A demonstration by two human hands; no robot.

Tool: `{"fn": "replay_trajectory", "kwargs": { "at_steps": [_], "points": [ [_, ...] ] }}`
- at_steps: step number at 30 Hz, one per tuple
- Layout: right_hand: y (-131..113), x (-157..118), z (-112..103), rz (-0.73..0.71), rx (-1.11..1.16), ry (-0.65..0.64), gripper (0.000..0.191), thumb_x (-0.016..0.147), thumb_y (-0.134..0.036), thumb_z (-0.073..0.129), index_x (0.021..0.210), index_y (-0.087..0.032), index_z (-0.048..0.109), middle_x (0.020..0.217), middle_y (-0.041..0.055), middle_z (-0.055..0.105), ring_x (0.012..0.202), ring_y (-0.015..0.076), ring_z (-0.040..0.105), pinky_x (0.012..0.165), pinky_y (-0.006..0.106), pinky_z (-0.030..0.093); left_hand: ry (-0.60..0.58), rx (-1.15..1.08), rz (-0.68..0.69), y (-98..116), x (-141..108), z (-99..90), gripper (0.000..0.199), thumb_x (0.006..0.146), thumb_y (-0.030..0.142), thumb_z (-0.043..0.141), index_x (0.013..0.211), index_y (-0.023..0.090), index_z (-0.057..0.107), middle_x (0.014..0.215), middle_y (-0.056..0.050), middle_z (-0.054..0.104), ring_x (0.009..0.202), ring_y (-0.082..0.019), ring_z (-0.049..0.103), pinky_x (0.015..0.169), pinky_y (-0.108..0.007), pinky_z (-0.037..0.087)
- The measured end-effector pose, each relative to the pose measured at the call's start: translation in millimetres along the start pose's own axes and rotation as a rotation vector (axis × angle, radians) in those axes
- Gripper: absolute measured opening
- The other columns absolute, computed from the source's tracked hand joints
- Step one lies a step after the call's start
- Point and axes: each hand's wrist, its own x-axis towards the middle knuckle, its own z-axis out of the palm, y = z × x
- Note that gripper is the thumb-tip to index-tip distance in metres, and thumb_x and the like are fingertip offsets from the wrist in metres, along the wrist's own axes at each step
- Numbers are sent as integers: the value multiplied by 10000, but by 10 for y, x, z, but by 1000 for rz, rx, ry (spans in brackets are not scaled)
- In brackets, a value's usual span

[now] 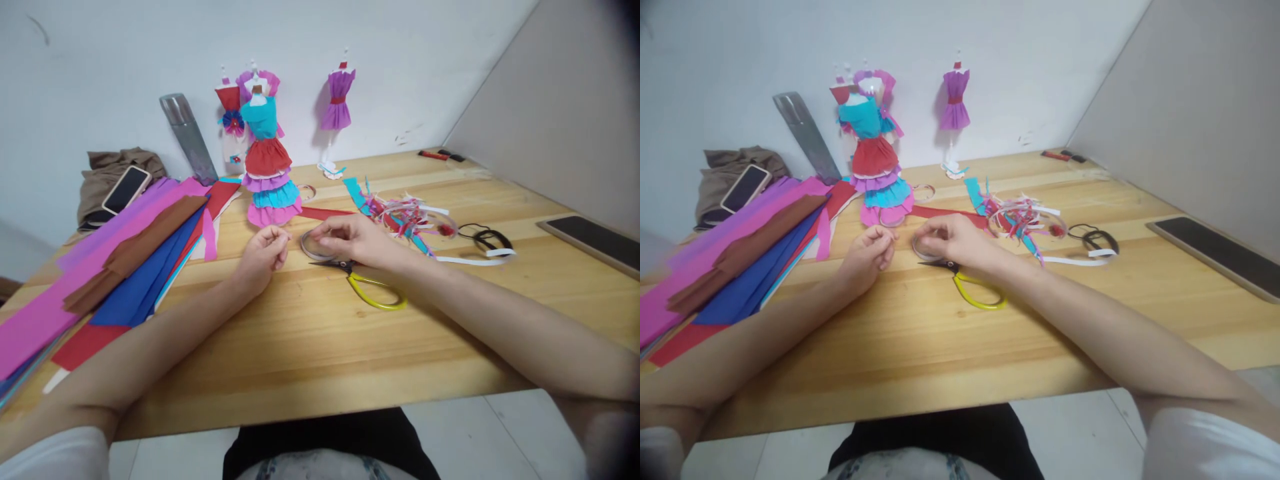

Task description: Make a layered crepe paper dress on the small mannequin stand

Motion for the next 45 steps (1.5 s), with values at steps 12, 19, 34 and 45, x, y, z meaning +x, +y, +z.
{"fn": "replay_trajectory", "kwargs": {
  "at_steps": [12,19,34,45],
  "points": [
    [-251,17,425,-113,-236,249,222,792,-400,735,838,-194,665,789,18,664,651,138,538,628,290,398,74,171,105,57,-122,141,204,875,291,682,759,196,544,593,55,499,515,-75,425,496,-209,316],
    [-222,24,448,-138,-241,262,99,834,-284,634,789,-198,655,721,21,643,667,158,560,635,299,405,50,242,177,60,-137,123,170,899,261,642,774,198,545,577,67,455,517,-81,382,512,-220,306],
    [-140,56,407,-70,-33,263,201,823,-384,678,735,-212,621,652,9,604,591,148,510,563,298,408,79,170,100,52,-127,131,199,900,298,674,770,203,557,536,76,481,473,-69,389,490,-213,313],
    [-149,95,276,-191,-362,162,131,918,-299,514,807,-229,510,751,30,609,702,183,544,671,311,397,80,52,-26,7,-143,140,279,838,421,736,776,183,606,505,58,532,401,-57,407,411,-203,274]
  ]
}}
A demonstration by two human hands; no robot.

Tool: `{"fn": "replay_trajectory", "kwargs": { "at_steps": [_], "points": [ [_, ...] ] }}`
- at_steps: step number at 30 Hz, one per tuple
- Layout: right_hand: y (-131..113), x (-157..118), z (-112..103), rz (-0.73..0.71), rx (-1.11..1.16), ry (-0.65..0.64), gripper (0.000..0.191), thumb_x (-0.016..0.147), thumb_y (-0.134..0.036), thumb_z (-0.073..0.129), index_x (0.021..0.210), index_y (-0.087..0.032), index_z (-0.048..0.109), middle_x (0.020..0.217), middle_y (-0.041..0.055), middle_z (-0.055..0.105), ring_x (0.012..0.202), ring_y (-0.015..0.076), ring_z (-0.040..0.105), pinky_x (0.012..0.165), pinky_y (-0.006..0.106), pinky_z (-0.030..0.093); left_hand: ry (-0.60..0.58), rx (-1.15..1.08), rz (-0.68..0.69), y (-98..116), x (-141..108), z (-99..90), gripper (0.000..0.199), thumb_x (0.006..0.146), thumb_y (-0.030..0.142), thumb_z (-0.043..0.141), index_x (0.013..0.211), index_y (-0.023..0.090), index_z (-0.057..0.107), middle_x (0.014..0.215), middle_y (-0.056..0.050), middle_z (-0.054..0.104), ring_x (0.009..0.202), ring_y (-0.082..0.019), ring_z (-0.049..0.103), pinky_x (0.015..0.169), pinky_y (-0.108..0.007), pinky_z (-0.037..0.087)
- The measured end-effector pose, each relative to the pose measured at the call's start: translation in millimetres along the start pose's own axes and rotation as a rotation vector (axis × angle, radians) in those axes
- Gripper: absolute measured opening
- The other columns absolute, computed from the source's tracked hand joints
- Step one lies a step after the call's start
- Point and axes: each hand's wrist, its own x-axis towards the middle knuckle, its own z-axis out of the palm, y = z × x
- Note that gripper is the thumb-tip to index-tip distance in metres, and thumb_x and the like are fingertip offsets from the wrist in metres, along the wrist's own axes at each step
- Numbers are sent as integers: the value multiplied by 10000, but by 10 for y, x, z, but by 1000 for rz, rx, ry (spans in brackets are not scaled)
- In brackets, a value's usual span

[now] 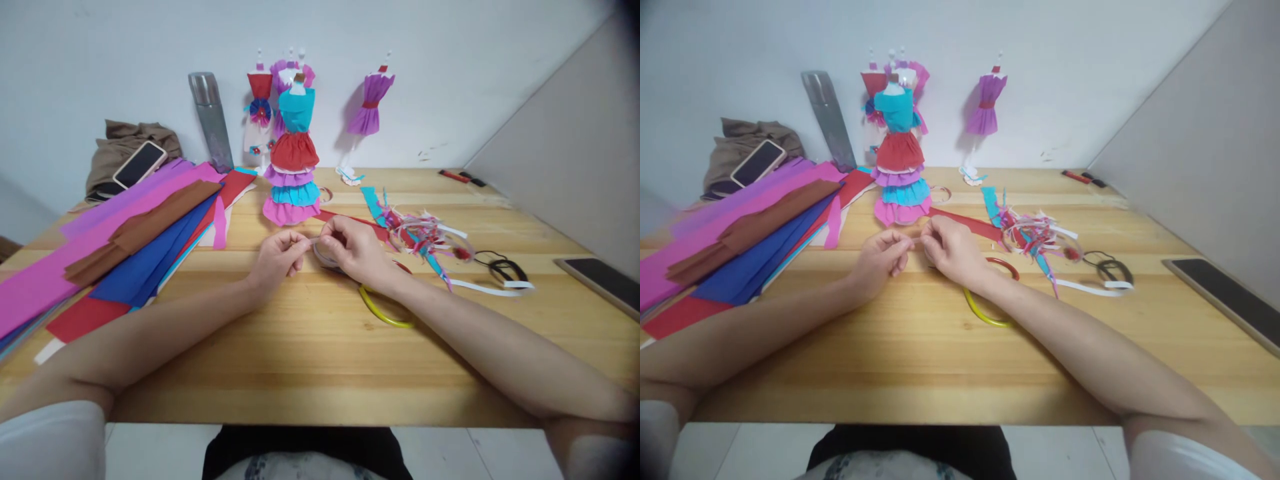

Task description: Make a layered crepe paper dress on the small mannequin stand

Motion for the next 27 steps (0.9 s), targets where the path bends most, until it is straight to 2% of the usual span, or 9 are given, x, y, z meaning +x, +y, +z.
{"fn": "replay_trajectory", "kwargs": {
  "at_steps": [4,7,11,15,17,20,24,27],
  "points": [
    [-52,43,-52,-74,-197,-62,127,950,-257,484,824,-240,492,837,74,633,768,219,573,718,335,412,10,-55,-52,-7,-4,3,332,793,479,776,771,182,629,481,54,533,369,-69,426,369,-203,274],
    [-61,87,-99,-70,-313,-96,126,963,-216,460,852,-245,511,908,108,647,837,248,592,755,352,427,41,-107,-72,-3,-25,1,307,806,464,769,822,172,675,568,21,606,396,-85,495,359,-207,318],
    [-55,160,-279,-11,-392,-42,153,960,-173,428,884,-227,549,920,137,653,885,280,603,787,381,439,136,-162,-181,-10,-15,-18,211,866,361,726,825,160,677,689,-16,665,419,-84,531,363,-209,352],
    [-145,272,-496,-8,-404,-225,155,956,-230,504,878,-228,638,888,136,665,849,301,600,780,415,441,217,-242,-262,20,87,-14,133,858,166,724,765,150,629,725,-11,658,447,-62,531,407,-193,376],
    [-207,359,-554,-58,-384,-315,152,942,-241,542,832,-232,646,869,126,664,823,283,591,781,414,443,249,-307,-298,59,136,-2,127,880,99,682,780,147,620,715,-8,652,467,-57,533,454,-186,416],
    [-259,519,-566,-162,-340,-372,172,913,-218,566,755,-237,631,862,108,664,840,260,591,800,398,447,283,-352,-335,105,154,7,157,904,67,647,781,149,593,675,-5,632,483,-54,529,502,-182,444],
    [-228,661,-483,-192,-267,-375,154,860,-216,607,707,-221,630,824,73,664,784,215,586,729,349,438,369,-155,-276,82,98,-36,237,861,103,692,757,200,502,594,52,537,466,-81,494,485,-209,380],
    [-164,643,-374,-151,-191,-360,123,817,-191,628,695,-204,632,728,39,649,687,178,558,662,313,408,460,220,-84,55,82,-119,291,796,101,711,723,220,455,601,75,476,541,-111,484,556,-249,374]
  ]
}}
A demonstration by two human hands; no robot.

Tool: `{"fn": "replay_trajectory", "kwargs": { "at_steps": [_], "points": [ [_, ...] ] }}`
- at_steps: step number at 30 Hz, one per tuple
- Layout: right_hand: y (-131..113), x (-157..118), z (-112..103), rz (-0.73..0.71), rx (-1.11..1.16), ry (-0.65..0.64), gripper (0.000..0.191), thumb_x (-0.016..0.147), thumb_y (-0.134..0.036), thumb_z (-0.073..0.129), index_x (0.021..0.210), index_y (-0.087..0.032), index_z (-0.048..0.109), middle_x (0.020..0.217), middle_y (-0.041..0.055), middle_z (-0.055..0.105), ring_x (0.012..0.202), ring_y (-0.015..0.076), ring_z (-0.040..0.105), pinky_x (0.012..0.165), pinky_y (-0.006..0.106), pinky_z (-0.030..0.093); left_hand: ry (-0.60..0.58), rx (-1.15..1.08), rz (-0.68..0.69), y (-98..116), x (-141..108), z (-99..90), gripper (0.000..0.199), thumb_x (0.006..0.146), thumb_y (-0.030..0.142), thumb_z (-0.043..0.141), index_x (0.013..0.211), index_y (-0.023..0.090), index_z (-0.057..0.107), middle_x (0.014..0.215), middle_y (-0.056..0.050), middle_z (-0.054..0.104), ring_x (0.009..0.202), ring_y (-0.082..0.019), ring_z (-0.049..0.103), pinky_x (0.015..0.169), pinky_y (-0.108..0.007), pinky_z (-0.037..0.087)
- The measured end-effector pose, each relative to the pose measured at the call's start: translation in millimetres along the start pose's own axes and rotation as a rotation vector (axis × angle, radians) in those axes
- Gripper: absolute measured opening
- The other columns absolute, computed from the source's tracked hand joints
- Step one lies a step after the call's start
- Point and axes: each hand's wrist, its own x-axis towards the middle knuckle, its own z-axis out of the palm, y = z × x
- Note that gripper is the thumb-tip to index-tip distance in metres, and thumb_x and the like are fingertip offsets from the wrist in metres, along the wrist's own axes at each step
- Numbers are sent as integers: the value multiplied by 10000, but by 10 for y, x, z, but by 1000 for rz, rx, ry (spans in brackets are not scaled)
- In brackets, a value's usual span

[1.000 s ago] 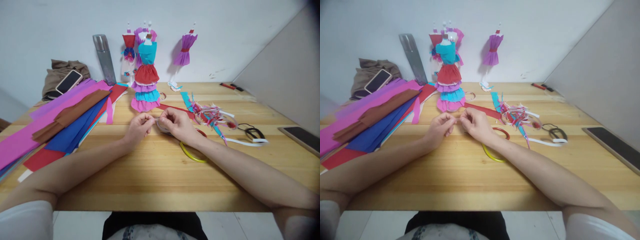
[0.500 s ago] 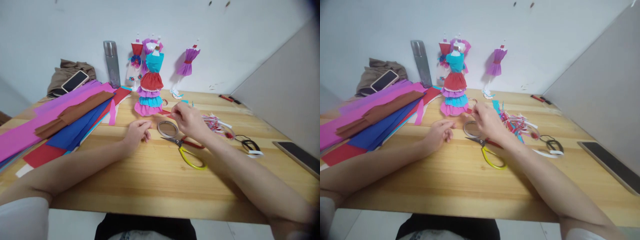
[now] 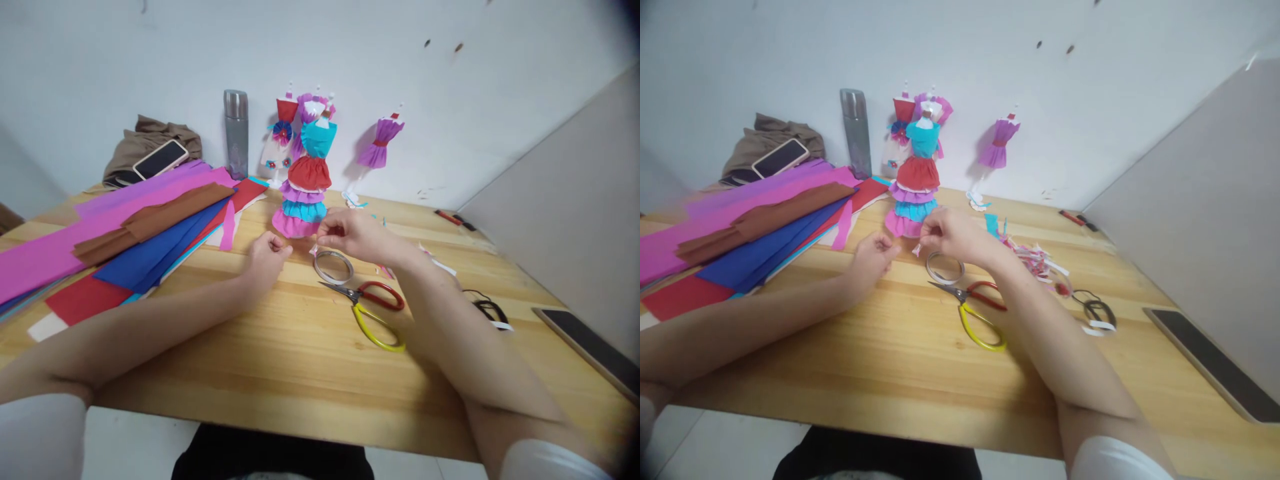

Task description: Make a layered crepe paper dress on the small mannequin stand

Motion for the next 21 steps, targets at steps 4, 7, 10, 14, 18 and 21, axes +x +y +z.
{"fn": "replay_trajectory", "kwargs": {
  "at_steps": [4,7,10,14,18,21],
  "points": [
    [17,-43,165,59,89,53,156,801,-167,622,652,-209,610,625,19,625,606,158,517,615,305,382,91,388,317,-3,106,-86,343,730,57,740,717,220,439,721,55,501,726,-146,514,720,-303,395],
    [-4,-52,210,83,146,101,176,795,-180,617,625,-215,587,587,7,582,585,153,495,599,304,366,69,539,290,7,170,-95,369,765,99,768,743,234,425,744,39,523,757,-176,539,730,-330,379],
    [-34,-36,231,125,129,162,164,781,-170,622,624,-202,590,582,-8,549,598,143,478,621,302,344,93,575,341,23,194,-70,355,798,154,798,802,237,452,848,-5,594,858,-217,593,757,-346,383],
    [-47,-5,377,231,241,389,158,767,-139,644,627,-194,599,596,-14,550,607,133,468,640,302,335,114,518,433,64,198,-46,306,824,110,760,836,232,480,903,-22,622,875,-214,595,762,-342,374],
    [-46,16,621,341,789,524,213,769,-247,717,646,-211,548,562,-44,498,519,102,398,534,268,296,131,393,307,57,115,-51,334,770,101,771,762,227,462,694,46,517,700,-160,509,689,-306,344],
    [-88,3,749,446,1238,446,328,709,-372,807,696,-223,515,572,-69,503,442,67,338,444,234,221,-5,186,158,43,-26,-38,250,773,141,736,706,208,505,598,69,487,588,-122,451,610,-268,334]
  ]
}}
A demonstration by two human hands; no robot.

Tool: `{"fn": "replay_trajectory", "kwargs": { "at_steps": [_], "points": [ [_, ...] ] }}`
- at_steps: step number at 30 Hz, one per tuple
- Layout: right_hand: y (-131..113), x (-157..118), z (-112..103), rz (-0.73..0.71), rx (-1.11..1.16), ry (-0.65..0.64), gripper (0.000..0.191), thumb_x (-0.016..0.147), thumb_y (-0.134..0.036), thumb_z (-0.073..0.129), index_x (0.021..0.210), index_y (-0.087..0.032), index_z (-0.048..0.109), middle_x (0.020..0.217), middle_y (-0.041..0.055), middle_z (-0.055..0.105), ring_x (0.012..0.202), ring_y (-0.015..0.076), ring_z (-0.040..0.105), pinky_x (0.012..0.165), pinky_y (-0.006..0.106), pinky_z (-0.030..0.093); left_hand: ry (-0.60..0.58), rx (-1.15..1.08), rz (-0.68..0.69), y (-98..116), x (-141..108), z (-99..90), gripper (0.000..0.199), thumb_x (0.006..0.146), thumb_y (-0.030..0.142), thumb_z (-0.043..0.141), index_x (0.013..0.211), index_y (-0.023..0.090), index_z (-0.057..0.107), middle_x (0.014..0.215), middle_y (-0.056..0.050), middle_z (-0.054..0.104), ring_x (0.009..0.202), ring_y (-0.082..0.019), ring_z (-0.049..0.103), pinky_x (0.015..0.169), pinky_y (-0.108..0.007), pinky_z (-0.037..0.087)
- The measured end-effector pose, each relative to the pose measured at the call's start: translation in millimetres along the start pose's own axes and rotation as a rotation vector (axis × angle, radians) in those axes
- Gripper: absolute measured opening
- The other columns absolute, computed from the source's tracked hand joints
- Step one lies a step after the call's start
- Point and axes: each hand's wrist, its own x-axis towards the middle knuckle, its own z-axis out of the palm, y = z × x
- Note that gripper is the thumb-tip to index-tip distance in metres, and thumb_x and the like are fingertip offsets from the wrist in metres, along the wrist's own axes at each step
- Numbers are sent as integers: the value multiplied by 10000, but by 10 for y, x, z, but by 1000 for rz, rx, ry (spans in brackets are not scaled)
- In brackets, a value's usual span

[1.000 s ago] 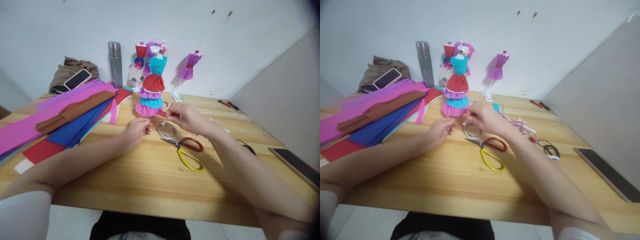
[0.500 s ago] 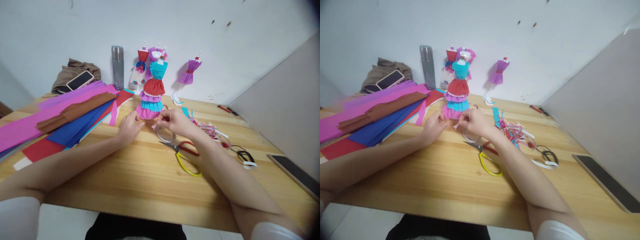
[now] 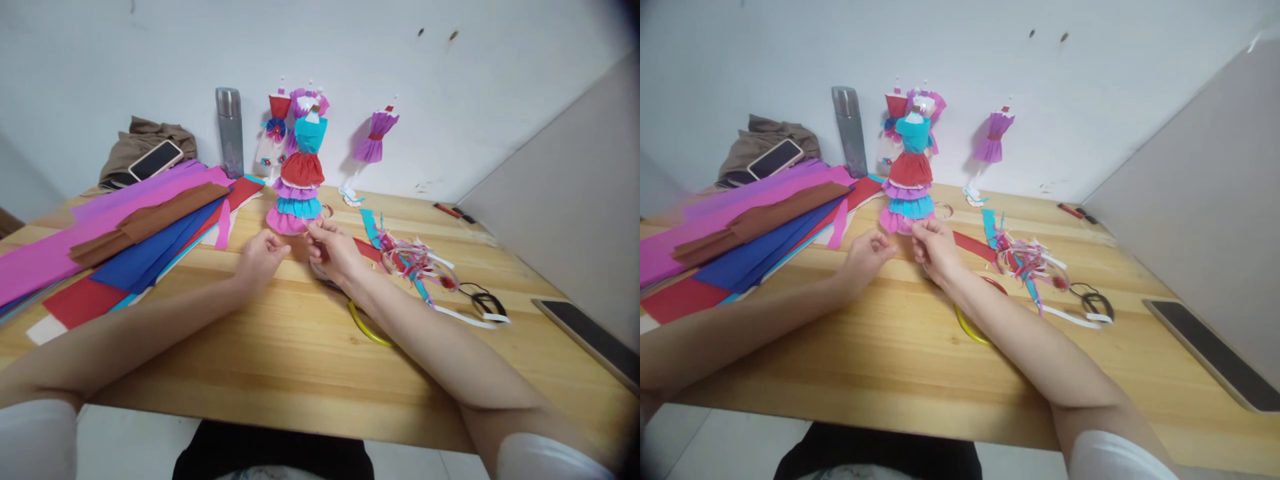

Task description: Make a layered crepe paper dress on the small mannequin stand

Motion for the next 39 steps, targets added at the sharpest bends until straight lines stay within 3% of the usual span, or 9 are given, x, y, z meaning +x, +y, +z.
{"fn": "replay_trajectory", "kwargs": {
  "at_steps": [3,7,16,21,27,32,35,39],
  "points": [
    [55,-75,66,87,140,15,396,636,-392,864,704,-214,517,580,-73,526,425,51,350,416,214,199,-68,-239,-73,90,-126,32,145,785,205,722,739,184,586,588,61,550,528,-93,434,552,-234,321],
    [109,-155,132,-25,99,37,383,634,-399,871,691,-206,546,535,-82,501,434,55,382,429,213,246,-71,-429,-91,278,-210,54,158,759,237,771,802,176,631,551,71,552,454,-66,413,484,-213,295],
    [116,-194,161,-133,-69,22,380,698,-478,827,715,-230,541,502,-84,481,425,71,348,450,247,233,-44,-395,-126,450,-188,-52,282,907,201,644,647,199,533,364,89,395,319,-57,318,367,-204,198],
    [44,-216,159,-182,-140,16,342,676,-460,824,700,-212,590,548,-74,502,462,69,363,464,251,248,-37,-356,-129,450,-152,-77,313,877,69,615,597,187,539,367,90,398,337,-46,308,377,-193,209],
    [33,-175,133,-57,6,-7,385,571,-460,864,737,-201,631,608,-52,569,455,72,424,460,245,259,-106,-552,-166,411,-173,-49,324,926,106,578,616,184,527,385,75,411,346,-49,311,386,-186,217],
    [54,-162,133,-36,156,-68,410,615,-547,813,765,-207,639,677,-15,594,469,88,426,431,261,243,-149,-649,-229,400,-153,-18,292,911,156,661,646,169,538,474,61,465,382,-36,340,399,-175,238],
    [42,-134,111,-41,203,-34,475,637,-643,761,793,-207,653,667,-14,581,469,97,430,418,264,246,-82,-682,-288,363,-116,-50,298,915,137,663,660,166,512,557,58,498,407,-26,365,401,-171,247],
    [43,-156,124,-73,141,-7,412,595,-527,838,753,-202,640,623,-34,577,446,76,421,419,239,225,-47,-690,-307,323,-95,-87,295,960,139,619,684,164,517,570,62,498,414,-23,378,406,-168,257]
  ]
}}
